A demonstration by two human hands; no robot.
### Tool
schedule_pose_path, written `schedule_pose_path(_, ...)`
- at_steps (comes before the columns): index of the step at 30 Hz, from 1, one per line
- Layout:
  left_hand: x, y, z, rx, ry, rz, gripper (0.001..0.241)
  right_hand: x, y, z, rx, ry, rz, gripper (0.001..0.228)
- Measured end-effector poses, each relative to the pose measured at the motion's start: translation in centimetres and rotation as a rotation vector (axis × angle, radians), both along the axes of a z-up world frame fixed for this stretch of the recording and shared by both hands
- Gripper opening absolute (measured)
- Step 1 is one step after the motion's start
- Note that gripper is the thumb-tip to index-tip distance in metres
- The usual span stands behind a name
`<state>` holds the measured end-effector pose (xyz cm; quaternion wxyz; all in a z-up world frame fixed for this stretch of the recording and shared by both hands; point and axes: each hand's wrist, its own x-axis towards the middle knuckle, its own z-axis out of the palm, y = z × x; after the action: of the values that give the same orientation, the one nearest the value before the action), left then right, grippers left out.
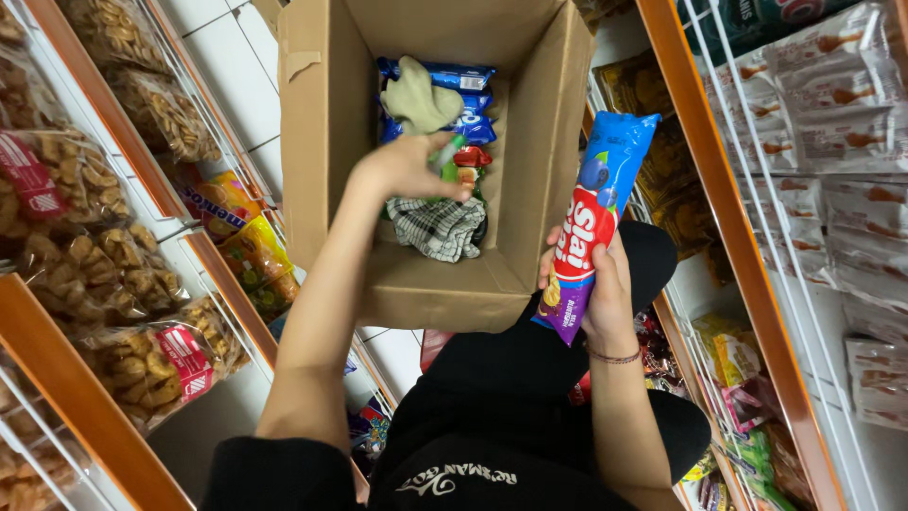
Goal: The person wipes shelf surfaces with a cloth, removes snack packages from a box, scans them using a handheld scanner, and wipes the packages with the cloth before placing them on the shelves.
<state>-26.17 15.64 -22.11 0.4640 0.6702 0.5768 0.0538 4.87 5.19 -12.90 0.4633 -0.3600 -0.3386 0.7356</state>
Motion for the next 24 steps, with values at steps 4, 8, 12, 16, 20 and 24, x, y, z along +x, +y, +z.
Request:
schedule_pose_path(4, 1.3, -2.2, 3.2, 0.192, 0.097, 0.141, 0.061, 0.1, 0.2, -0.4, -0.017, -0.003, 0.000, 0.047)
schedule_pose_path(8, 2.3, -1.8, 3.6, 0.278, -0.006, 0.242, 0.058, 0.2, 0.1, -0.4, -0.027, -0.036, -0.017, 0.045)
schedule_pose_path(12, 5.6, -0.6, 2.4, 0.280, -0.061, 0.323, 0.048, 0.2, -0.3, -0.1, -0.031, -0.052, -0.024, 0.044)
schedule_pose_path(16, 8.1, -0.1, -0.6, 0.267, -0.306, 0.389, 0.052, 0.1, -0.6, -0.2, -0.017, -0.044, -0.024, 0.042)
schedule_pose_path(20, 7.3, 0.7, -6.1, 0.267, -0.571, 0.266, 0.055, 0.1, -0.7, -0.4, -0.028, -0.040, -0.027, 0.041)
schedule_pose_path(24, 4.3, 0.4, -9.2, -0.073, 0.248, -0.214, 0.053, -0.1, -0.7, -0.4, -0.042, -0.037, -0.027, 0.040)
